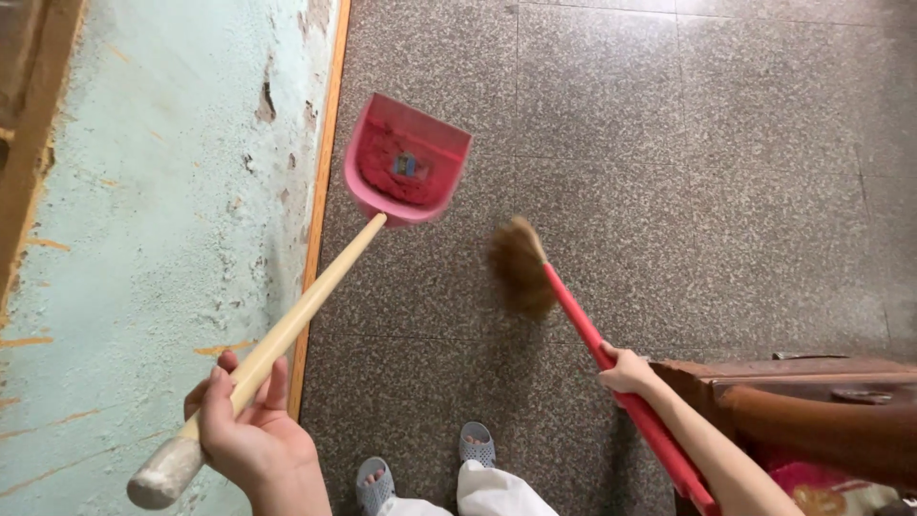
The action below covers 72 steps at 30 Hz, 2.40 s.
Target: The person sweeps a tiled floor using a red broom and collects debris into a pink dustpan. They move along a wall and around furniture, repeatedly sweeping small amounts of dirt into the dustpan.
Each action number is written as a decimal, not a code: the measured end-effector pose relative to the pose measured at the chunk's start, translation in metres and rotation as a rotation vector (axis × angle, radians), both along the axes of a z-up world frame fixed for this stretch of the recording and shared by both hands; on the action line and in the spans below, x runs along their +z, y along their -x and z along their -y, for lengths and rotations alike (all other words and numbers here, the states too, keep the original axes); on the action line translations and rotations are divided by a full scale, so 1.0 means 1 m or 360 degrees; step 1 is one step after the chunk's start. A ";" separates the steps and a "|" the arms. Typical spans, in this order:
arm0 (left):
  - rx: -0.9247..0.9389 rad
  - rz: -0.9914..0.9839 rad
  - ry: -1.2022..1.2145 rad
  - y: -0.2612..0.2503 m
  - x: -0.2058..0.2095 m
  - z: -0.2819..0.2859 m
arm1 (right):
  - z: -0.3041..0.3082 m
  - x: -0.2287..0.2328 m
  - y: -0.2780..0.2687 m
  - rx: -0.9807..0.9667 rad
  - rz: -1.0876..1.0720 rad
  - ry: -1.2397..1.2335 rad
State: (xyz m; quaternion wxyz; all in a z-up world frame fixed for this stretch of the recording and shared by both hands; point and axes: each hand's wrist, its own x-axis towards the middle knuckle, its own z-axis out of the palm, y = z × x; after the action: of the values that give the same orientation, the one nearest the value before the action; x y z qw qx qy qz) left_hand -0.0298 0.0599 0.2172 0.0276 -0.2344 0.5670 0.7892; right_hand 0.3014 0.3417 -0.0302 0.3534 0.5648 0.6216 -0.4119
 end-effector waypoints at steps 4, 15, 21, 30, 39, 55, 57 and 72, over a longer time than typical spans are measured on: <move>-0.0002 -0.0008 0.0033 0.010 0.013 -0.016 | -0.020 0.033 -0.011 -0.0005 -0.0072 -0.0246; -0.0123 -0.0019 -0.0099 0.068 0.021 -0.064 | 0.088 0.145 0.087 -0.0722 -0.0530 0.0787; -0.0227 0.0030 -0.0135 0.122 0.017 -0.094 | 0.165 0.054 0.185 -0.0164 -0.0613 0.0670; -0.0352 0.0098 -0.0088 0.205 -0.002 -0.153 | 0.057 0.025 0.217 -0.0163 -0.0130 0.0310; -0.0429 0.0157 0.0031 0.244 -0.024 -0.178 | -0.064 -0.030 0.107 -0.0183 0.0198 -0.0501; -0.0361 0.0059 0.0083 0.253 -0.007 -0.164 | 0.086 0.051 0.279 -0.0177 -0.0624 0.0633; -0.0353 0.0050 0.0091 0.250 -0.003 -0.163 | 0.089 0.039 0.307 -0.0098 -0.0583 0.0643; -0.0238 0.0098 0.0252 0.233 -0.019 -0.260 | -0.166 -0.047 0.188 -0.0866 -0.0340 0.0186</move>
State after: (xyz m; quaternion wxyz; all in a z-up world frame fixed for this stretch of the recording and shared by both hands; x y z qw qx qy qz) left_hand -0.2623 0.3196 0.1980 0.0852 -0.2168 0.6423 0.7302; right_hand 0.1129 0.5073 -0.0769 0.1946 0.6429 0.4564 -0.5835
